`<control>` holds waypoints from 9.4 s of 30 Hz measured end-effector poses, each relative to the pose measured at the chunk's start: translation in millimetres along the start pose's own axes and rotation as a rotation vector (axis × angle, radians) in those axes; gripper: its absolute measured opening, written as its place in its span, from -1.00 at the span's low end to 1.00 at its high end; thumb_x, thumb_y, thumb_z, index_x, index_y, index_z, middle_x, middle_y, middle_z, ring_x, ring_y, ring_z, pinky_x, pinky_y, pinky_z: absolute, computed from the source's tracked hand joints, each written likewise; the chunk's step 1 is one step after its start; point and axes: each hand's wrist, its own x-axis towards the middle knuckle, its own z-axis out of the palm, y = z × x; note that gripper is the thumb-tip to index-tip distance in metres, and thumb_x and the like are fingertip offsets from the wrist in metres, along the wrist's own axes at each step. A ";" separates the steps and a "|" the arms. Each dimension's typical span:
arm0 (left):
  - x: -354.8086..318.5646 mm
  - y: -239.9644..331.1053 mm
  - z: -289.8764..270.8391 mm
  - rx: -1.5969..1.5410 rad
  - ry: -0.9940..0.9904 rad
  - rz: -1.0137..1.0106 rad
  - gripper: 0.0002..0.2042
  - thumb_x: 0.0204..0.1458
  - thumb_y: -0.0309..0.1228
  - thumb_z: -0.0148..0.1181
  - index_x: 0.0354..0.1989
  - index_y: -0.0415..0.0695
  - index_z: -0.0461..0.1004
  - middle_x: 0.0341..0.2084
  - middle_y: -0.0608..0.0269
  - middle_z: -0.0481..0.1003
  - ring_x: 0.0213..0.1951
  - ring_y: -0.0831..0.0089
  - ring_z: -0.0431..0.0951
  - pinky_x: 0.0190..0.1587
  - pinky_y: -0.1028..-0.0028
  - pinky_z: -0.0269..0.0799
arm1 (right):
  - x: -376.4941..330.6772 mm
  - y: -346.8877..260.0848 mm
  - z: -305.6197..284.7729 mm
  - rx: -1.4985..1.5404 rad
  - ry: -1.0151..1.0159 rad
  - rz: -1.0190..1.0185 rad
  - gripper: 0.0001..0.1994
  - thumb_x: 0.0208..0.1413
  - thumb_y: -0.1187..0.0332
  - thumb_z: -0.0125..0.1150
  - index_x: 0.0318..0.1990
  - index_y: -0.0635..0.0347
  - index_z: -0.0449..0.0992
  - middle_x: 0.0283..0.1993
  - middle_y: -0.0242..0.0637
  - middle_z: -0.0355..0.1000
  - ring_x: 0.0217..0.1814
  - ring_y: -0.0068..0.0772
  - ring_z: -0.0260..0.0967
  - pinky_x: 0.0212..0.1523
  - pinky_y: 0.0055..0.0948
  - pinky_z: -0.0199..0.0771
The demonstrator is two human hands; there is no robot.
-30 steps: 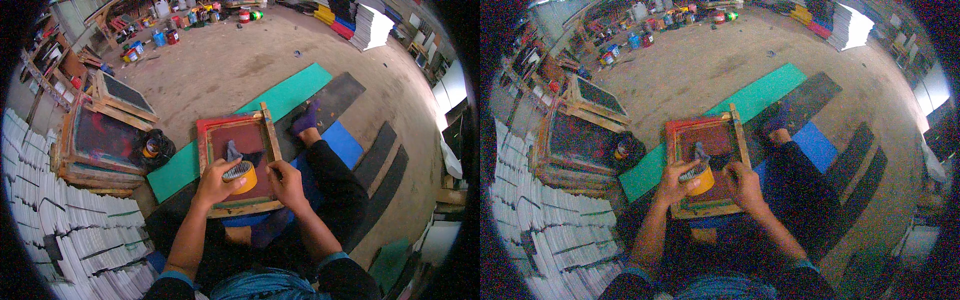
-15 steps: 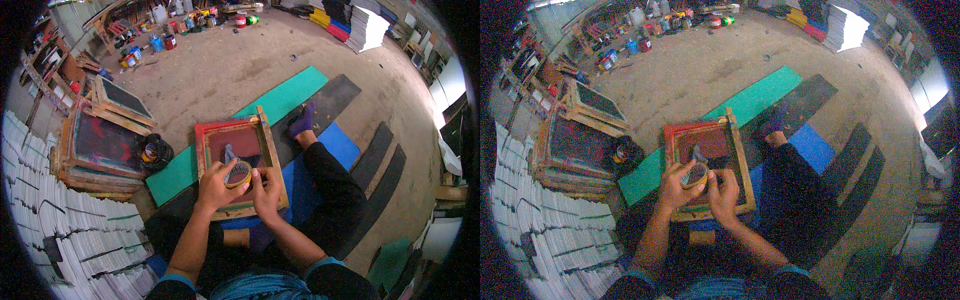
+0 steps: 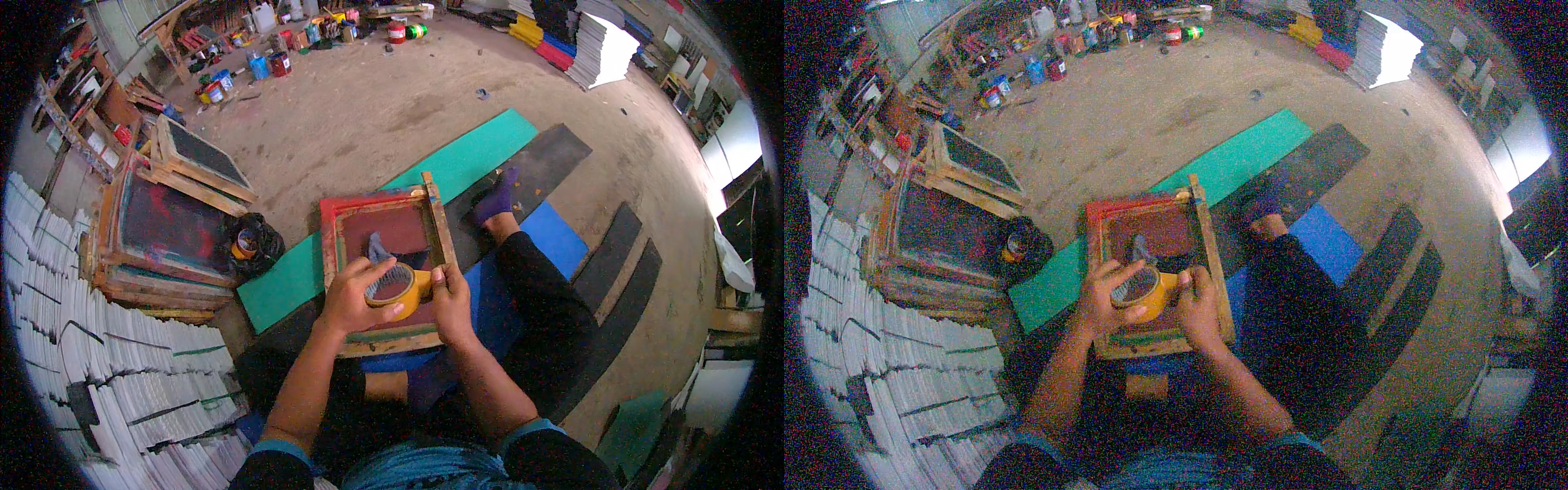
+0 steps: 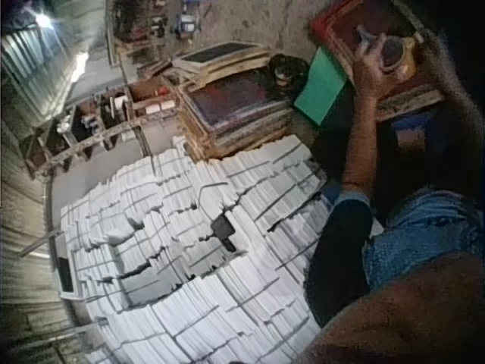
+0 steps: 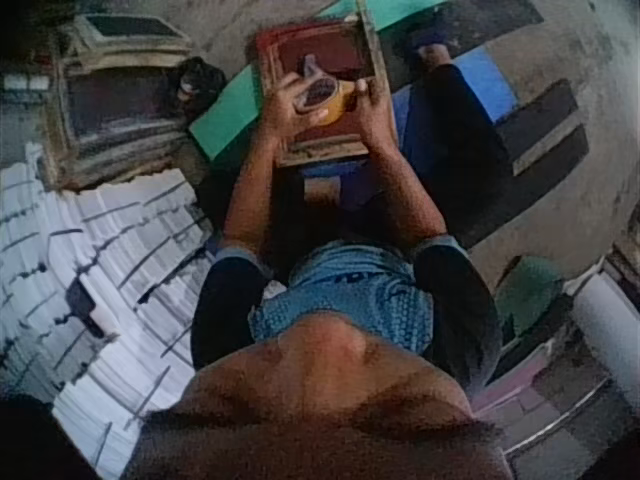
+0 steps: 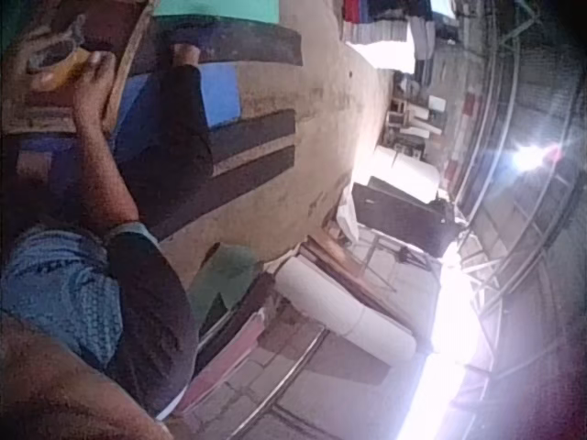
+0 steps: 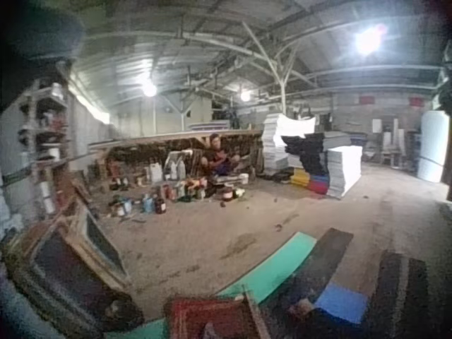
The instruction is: The person sits on the floor and applies yellow tape to the edges of a wooden screen printing frame. They wipe the frame with a cloth, then repeatedly measure, cut, and press tape along each side of the frame.
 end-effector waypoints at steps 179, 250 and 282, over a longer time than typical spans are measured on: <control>-128.9 -104.2 125.7 -0.418 -0.012 -0.833 -0.69 -0.02 -0.22 0.48 -0.54 -0.23 0.61 -0.68 0.39 0.49 -0.57 0.62 0.41 -0.45 0.43 0.33 | 17.9 196.4 -101.2 -0.556 -0.107 0.025 -0.60 -0.43 0.25 0.52 -0.33 0.26 0.66 0.09 0.00 0.29 0.26 0.05 0.20 0.25 -0.11 0.31; -193.1 -95.8 95.3 -0.400 -0.119 -1.042 -0.78 -0.01 -0.39 0.45 -0.30 -0.32 0.64 -0.46 0.25 0.63 -0.41 0.57 0.56 -0.28 0.48 0.47 | -20.5 135.1 -255.4 -1.133 -0.608 -0.285 -0.43 -0.21 -0.01 0.57 -0.03 -0.05 0.52 -0.08 -0.31 0.49 -0.04 -0.17 0.45 -0.01 -0.19 0.39; -192.0 -96.6 114.1 -0.078 -0.073 -0.912 -0.76 -0.10 -0.37 0.50 -0.35 -0.28 0.64 -0.50 0.06 0.63 -0.44 0.35 0.65 -0.31 0.38 0.53 | -8.8 159.6 -261.2 -1.141 -0.685 -0.515 -0.72 -0.01 0.10 0.42 -0.12 -0.19 0.66 -0.22 -0.38 0.47 -0.11 -0.25 0.46 -0.09 -0.22 0.41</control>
